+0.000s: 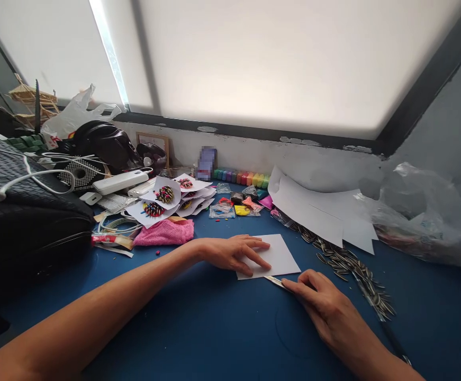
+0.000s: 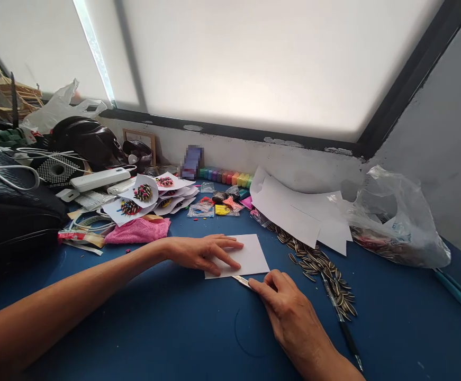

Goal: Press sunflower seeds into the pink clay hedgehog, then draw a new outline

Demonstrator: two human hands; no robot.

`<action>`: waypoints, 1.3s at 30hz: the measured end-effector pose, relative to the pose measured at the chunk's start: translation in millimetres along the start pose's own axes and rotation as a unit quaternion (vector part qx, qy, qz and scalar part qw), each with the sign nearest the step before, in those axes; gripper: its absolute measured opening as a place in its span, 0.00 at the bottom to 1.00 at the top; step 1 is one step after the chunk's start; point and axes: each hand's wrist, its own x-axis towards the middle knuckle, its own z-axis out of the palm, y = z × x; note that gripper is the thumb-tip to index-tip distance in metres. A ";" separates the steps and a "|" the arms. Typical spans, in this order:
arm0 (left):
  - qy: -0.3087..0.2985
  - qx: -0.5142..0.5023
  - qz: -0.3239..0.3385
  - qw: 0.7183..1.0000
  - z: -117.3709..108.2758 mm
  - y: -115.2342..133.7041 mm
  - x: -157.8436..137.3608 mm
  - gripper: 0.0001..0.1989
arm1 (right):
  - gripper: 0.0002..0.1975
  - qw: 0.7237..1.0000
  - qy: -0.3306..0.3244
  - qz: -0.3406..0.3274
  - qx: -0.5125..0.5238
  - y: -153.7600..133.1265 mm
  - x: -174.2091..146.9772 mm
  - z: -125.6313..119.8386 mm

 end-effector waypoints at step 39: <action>-0.055 -0.033 0.021 0.998 -9.2 -6.0 -0.4 0.26 | 0.20 0.997 -0.013 -0.058 -0.045 -13.4 7.4 15.0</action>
